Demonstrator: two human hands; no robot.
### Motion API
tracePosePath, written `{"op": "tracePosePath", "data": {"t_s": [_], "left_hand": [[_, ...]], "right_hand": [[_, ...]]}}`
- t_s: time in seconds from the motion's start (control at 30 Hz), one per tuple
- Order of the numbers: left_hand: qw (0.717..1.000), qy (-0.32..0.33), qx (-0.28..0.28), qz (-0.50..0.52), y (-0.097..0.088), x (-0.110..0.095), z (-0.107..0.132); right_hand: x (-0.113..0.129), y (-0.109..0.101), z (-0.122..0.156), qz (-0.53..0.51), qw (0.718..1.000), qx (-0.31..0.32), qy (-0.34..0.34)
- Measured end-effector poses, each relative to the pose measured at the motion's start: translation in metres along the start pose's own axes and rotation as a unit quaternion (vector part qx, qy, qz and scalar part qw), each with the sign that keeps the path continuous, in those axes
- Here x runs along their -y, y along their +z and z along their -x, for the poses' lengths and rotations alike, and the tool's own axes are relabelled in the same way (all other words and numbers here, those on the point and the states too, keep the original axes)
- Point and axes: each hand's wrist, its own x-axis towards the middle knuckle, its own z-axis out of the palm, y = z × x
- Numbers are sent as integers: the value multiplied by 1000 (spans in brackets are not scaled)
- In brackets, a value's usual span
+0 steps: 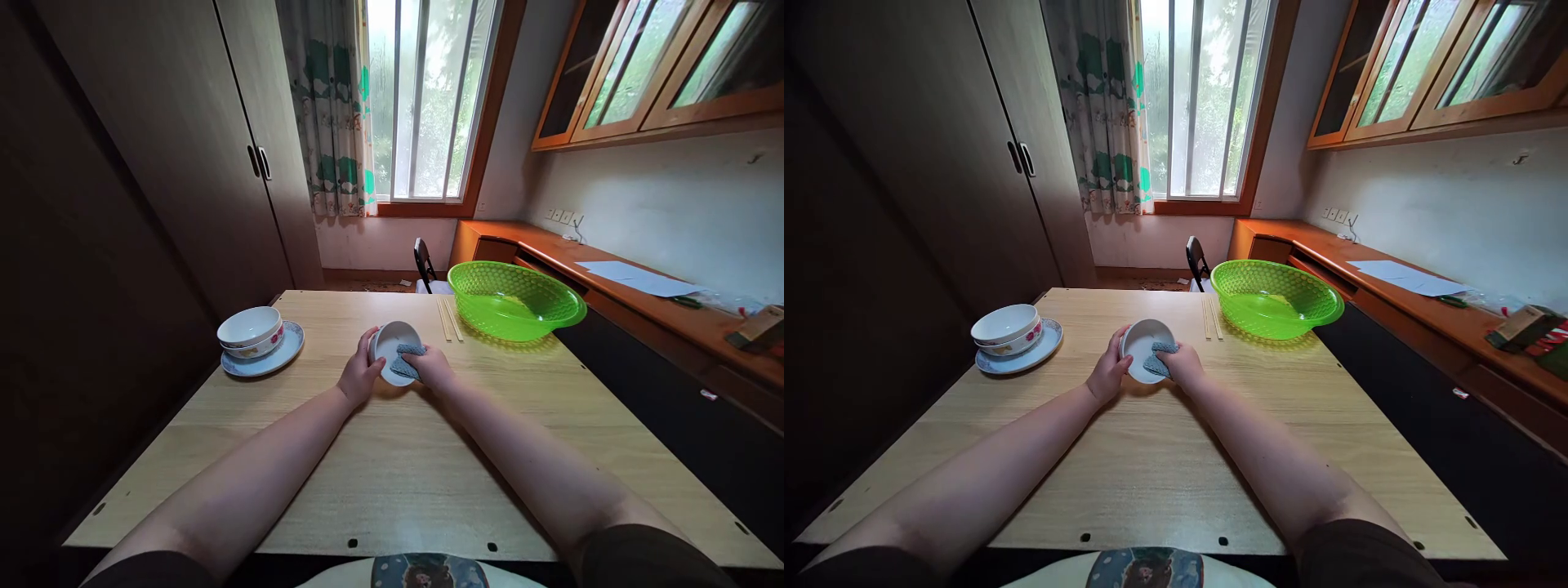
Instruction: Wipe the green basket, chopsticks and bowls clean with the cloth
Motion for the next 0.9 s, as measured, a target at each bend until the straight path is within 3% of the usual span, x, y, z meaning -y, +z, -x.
{"op": "tracePosePath", "data": {"t_s": [0.2,0.53,0.7,0.9], "left_hand": [[992,-23,46,118,12,-4,0],[999,-10,-8,37,8,-8,1],[999,-7,0,49,6,-7,-2],[997,-19,15,70,5,-6,-3]], "right_hand": [[-8,-1,-1,-47,998,-29,-3],[-7,2,2,-5,1000,2,25],[-6,-4,-3,6,1000,23,6],[-1,-8,-6,71,997,-10,-26]]}}
